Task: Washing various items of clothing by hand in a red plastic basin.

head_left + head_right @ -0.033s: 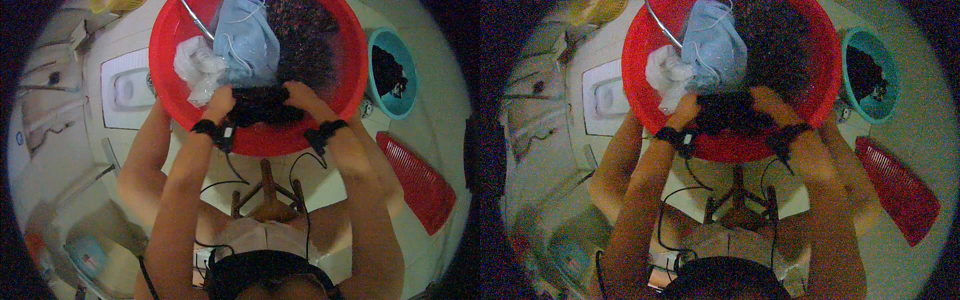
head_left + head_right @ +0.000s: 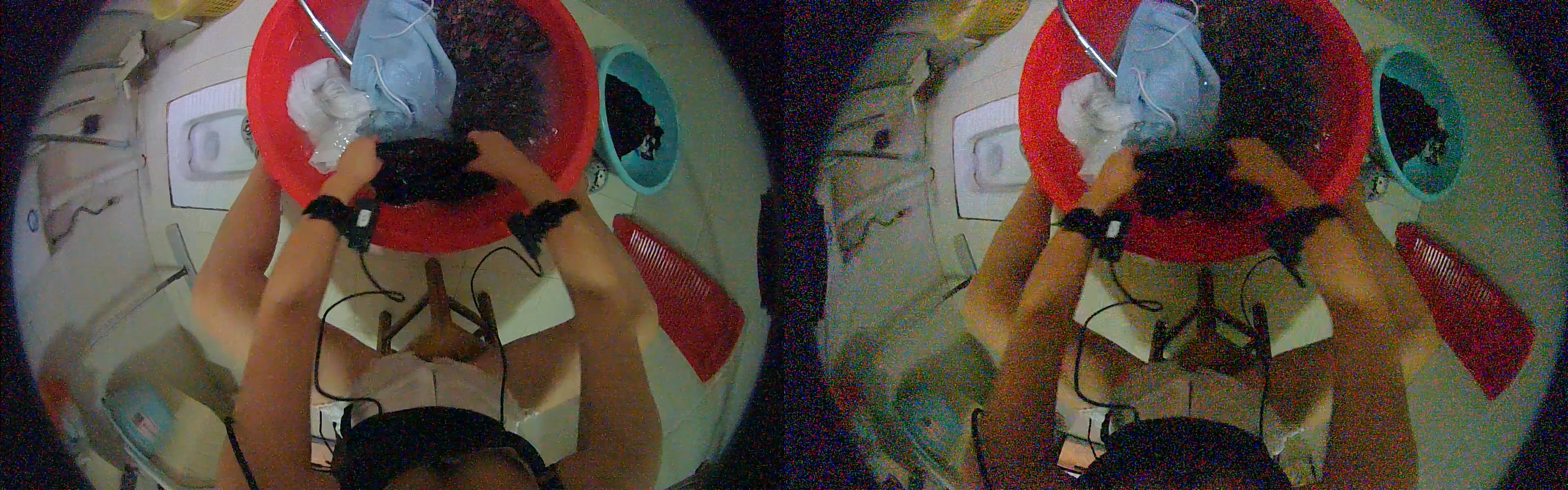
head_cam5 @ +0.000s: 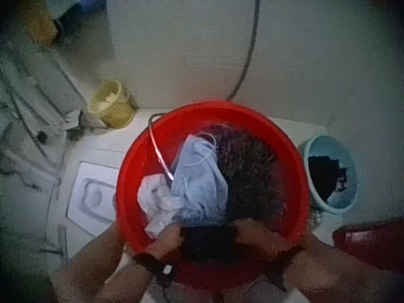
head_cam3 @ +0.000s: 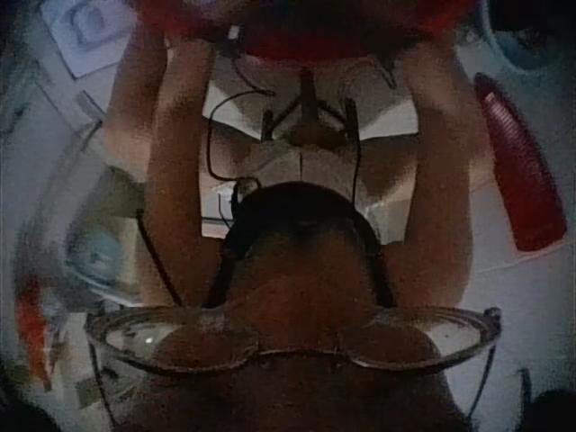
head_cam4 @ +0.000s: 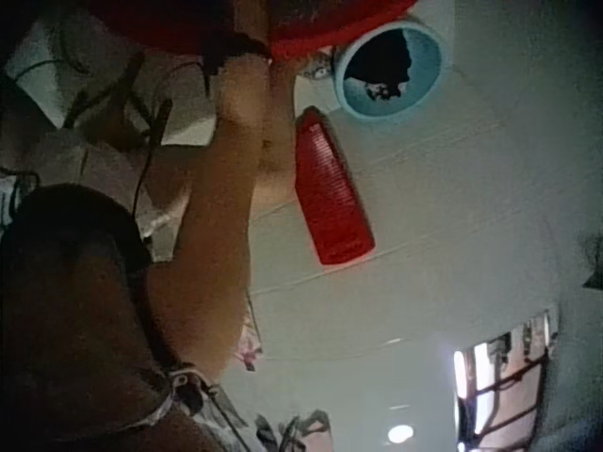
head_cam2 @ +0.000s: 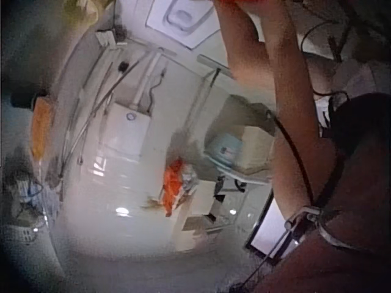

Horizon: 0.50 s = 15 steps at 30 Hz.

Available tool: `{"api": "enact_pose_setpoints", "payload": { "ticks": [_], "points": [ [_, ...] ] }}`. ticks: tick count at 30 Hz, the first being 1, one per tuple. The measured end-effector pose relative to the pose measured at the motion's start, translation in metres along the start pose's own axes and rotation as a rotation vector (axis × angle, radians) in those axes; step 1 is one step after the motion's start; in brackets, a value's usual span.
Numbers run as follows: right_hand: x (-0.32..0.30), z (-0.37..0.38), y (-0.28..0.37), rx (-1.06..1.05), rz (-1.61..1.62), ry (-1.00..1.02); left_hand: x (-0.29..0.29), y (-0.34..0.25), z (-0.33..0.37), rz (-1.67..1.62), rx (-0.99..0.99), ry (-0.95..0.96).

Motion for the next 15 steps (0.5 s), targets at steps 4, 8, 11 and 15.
{"api": "enact_pose_setpoints", "payload": {
  "ticks": [4, 8, 11, 15],
  "points": [
    [-0.143, -0.024, 0.049, 0.044, 0.127, 0.130, -0.092, -0.064, -0.029, -0.017, 0.027, 0.055],
    [-0.237, -0.066, 0.069, -0.229, 0.323, -0.255, -0.174, -0.155, -0.063, -0.068, 0.143, 0.087],
    [-0.251, -0.080, 0.075, -0.059, 0.860, 0.027, -0.207, -0.192, -0.088, -0.154, 0.250, 0.095],
    [-0.249, -0.087, 0.086, 0.080, 1.066, 0.156, -0.216, -0.203, -0.097, -0.270, 0.443, 0.175]
  ]
}}
Point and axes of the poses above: each hand's wrist, its own z-axis towards the middle knuckle, its own x-axis out of the palm, y = z × x, the point moved 6 cm from there along z, towards the middle knuckle, and after that the axes turned 13 degrees about -z, right-handed, at the moved point
